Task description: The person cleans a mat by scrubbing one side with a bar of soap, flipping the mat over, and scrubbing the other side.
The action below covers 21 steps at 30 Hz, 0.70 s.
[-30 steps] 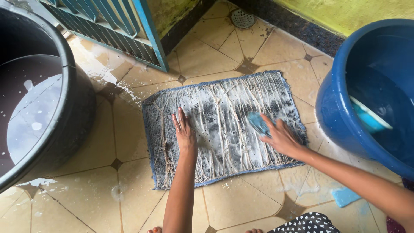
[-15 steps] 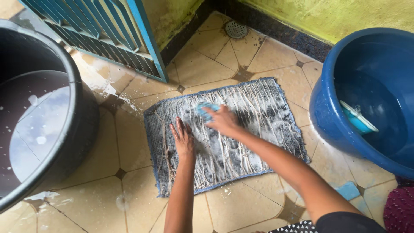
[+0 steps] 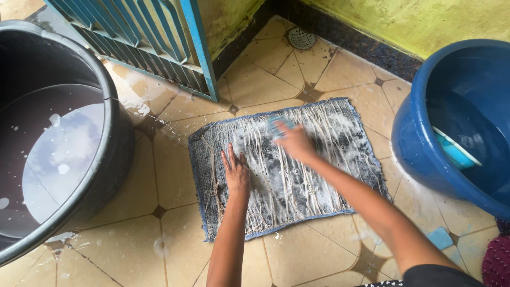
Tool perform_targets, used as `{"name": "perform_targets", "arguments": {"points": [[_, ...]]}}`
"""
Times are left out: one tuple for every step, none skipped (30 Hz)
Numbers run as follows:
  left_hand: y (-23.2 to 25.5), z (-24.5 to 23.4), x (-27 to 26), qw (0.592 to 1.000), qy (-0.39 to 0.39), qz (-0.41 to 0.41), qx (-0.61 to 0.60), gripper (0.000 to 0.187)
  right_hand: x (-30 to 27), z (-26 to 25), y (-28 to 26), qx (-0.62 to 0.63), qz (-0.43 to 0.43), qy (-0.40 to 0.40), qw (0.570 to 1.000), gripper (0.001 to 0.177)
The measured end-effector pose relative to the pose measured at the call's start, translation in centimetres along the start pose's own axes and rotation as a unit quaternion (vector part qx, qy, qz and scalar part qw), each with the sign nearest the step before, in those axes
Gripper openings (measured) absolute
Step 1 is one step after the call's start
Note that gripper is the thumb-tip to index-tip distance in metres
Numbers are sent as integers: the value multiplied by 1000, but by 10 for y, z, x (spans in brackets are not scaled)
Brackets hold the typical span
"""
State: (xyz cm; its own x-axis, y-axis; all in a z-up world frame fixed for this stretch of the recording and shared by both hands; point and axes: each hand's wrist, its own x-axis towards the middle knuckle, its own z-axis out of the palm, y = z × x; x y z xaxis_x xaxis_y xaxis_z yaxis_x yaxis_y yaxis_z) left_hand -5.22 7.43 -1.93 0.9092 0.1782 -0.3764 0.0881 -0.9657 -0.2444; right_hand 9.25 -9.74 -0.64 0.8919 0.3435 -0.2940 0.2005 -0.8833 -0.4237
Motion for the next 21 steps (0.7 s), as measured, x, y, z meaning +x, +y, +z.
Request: {"name": "perform_targets", "arguments": {"points": [[2, 1, -2, 1000, 2, -1, -3, 76, -9, 4, -35, -84, -46, -31, 995, 68], [2, 2, 0, 1000, 5, -1, -5, 74, -18, 8, -65, -91, -55, -62, 992, 66], [2, 5, 3, 1000, 6, -3, -5, 74, -25, 7, -82, -98, -65, -92, 989, 63], [4, 8, 6, 1000, 1, -7, -8, 73, -26, 0, -85, -97, -65, -92, 989, 63], [5, 13, 10, 1000, -4, -11, -11, 72, -22, -6, -83, -88, -38, -105, 990, 63], [6, 18, 12, 1000, -5, -10, -10, 72, -16, -7, -76, -77, -10, -119, 990, 63], [6, 23, 14, 1000, 8, -5, 0, 69, -7, -12, -58, -55, -12, -81, 995, 63], [6, 27, 15, 1000, 21, -1, 8, 67, 1, -19, -30, -33, -15, -42, 998, 63], [6, 28, 16, 1000, 21, 0, 8, 67, 8, -25, 0, -49, 41, -49, 997, 63], [6, 28, 16, 1000, 25, -4, 1, 66, 12, -33, 36, -64, 95, -55, 992, 64], [6, 27, 16, 1000, 29, -7, -6, 65, 12, -37, 71, -149, 2, 64, 987, 67], [5, 24, 15, 1000, 28, -8, -6, 65, 16, -44, 102, -119, 96, 30, 988, 68], [4, 20, 14, 1000, 17, -5, -23, 65, 14, -52, 131, -127, 98, 78, 984, 69], [3, 16, 12, 999, 7, -2, -41, 66, 16, -52, 146, -134, 101, 126, 978, 69], [1, 13, 10, 999, 5, -4, -42, 66, 21, -47, 147, -135, 99, 124, 978, 69], [1, 11, 9, 1000, -12, 2, -19, 70, 26, -46, 141, -125, 169, 146, 967, 68], [2, 12, 8, 1000, -28, 9, 4, 75, 29, -43, 126, -115, 237, 168, 950, 67], [3, 14, 11, 1000, -28, 9, 4, 75, 29, -37, 103, -98, 181, 158, 966, 68], [5, 19, 15, 998, -29, -5, -47, 71, 29, -30, 73, -80, 123, 147, 978, 69], [7, 26, 19, 994, -32, -19, -98, 68, 23, -17, 37, -72, 91, 136, 984, 74], [8, 35, 24, 994, -32, -20, -98, 68, 18, -8, 1, 30, 36, 68, 997, 74]]}}
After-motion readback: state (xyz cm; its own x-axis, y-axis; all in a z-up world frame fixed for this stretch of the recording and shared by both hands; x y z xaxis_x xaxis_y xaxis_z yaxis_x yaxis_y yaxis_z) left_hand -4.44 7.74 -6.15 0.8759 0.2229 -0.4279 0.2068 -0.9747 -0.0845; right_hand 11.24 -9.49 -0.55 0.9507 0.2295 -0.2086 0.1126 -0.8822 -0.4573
